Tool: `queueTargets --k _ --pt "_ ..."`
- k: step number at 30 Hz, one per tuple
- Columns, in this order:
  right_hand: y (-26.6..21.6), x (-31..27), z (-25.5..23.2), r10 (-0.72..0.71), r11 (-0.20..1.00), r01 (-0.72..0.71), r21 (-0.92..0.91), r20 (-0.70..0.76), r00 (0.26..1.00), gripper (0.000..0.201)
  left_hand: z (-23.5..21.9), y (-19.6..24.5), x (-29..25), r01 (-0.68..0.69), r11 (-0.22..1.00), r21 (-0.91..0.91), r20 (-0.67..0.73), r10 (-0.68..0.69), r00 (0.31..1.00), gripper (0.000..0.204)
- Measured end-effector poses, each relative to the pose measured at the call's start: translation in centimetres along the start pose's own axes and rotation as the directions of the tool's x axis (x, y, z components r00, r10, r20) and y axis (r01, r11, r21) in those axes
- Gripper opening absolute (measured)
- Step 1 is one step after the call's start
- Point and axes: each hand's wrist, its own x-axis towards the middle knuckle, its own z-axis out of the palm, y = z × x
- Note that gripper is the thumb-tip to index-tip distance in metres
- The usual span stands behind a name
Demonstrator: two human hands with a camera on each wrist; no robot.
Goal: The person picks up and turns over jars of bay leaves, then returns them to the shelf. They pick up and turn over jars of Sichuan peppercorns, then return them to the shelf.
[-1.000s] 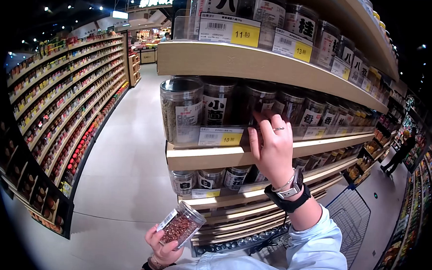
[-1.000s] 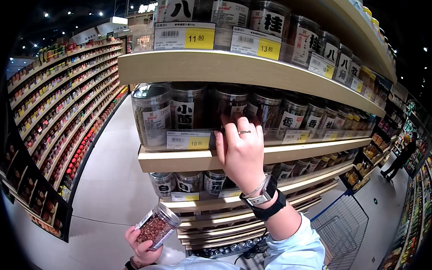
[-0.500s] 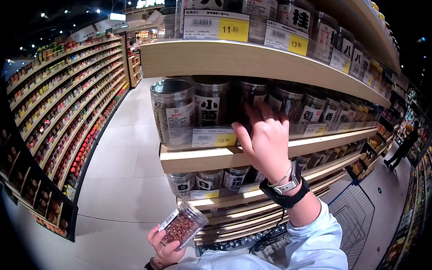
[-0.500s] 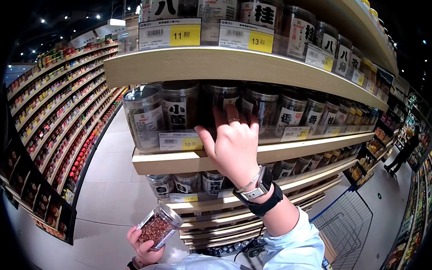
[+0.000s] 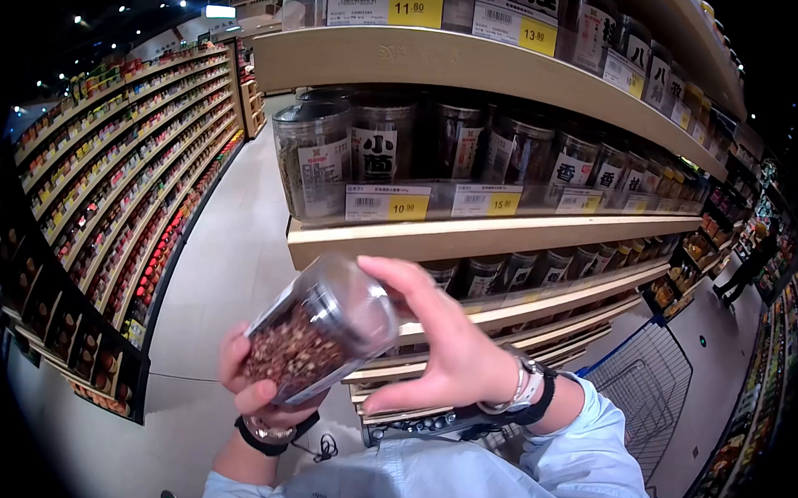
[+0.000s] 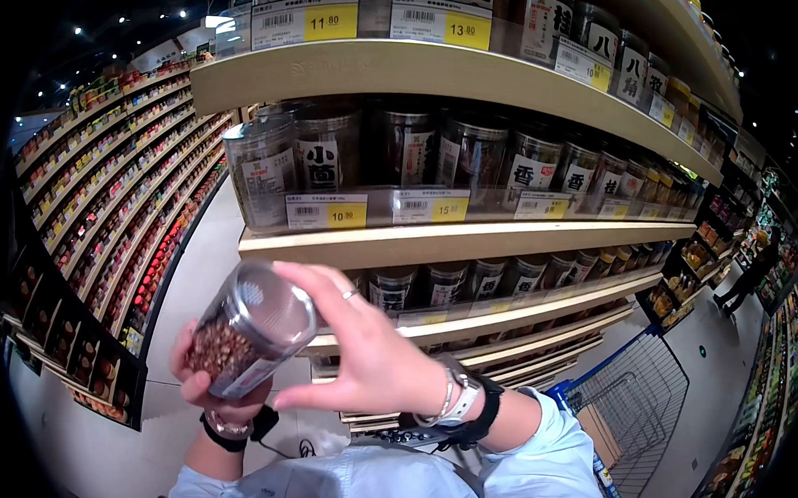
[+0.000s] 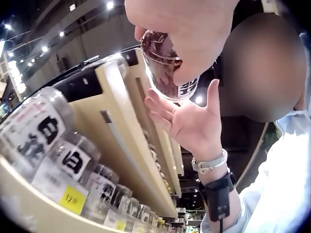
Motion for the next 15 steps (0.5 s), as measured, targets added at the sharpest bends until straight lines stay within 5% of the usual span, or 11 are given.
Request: queueTargets --k 3,4,5,7,9,11,13,15 --pt "0.0 -0.1 0.2 -0.128 0.99 0.11 -0.092 -0.219 0.967 0.093 3.0 0.6 3.4 -0.108 0.991 -0.078 -0.088 0.102 0.991 0.068" --pt "0.1 0.4 0.4 -0.047 0.943 0.145 0.301 -0.308 0.95 0.089 3.8 0.7 4.5 -0.104 0.985 -0.141 -0.045 0.098 0.994 0.069" --pt "-0.1 0.8 -0.4 -0.057 0.917 0.187 0.351 -0.349 0.935 0.086 4.7 0.6 5.6 -0.096 0.974 -0.204 -0.004 0.097 0.995 0.071" --pt "-0.1 1.3 -3.2 -0.2 0.964 0.258 0.071 -0.45 0.871 0.083 7.0 -0.1 7.7 0.007 0.922 -0.387 0.12 0.043 0.992 0.073" --pt "-0.1 0.4 -6.9 -0.421 0.881 0.252 -0.402 -0.418 0.805 0.086 7.4 -0.7 10.3 0.117 0.933 -0.34 0.306 -0.008 0.952 0.072" --pt "-0.1 -0.9 -9.4 -0.557 0.756 0.161 -0.634 -0.496 0.666 0.081 8.9 -0.6 12.5 0.141 0.967 -0.211 0.502 -0.016 0.865 0.048" --pt "-1.1 -1.5 -10.4 -0.597 0.776 0.259 -0.575 -0.538 0.595 0.079 11.1 0.3 13.8 0.065 0.993 -0.096 0.667 0.016 0.745 0.041" --pt "-1.6 -2.4 -11.2 -0.566 0.809 0.207 -0.55 -0.633 0.528 0.079 13.6 0.8 14.4 0.034 0.999 0.023 0.771 -0.04 0.636 0.043"
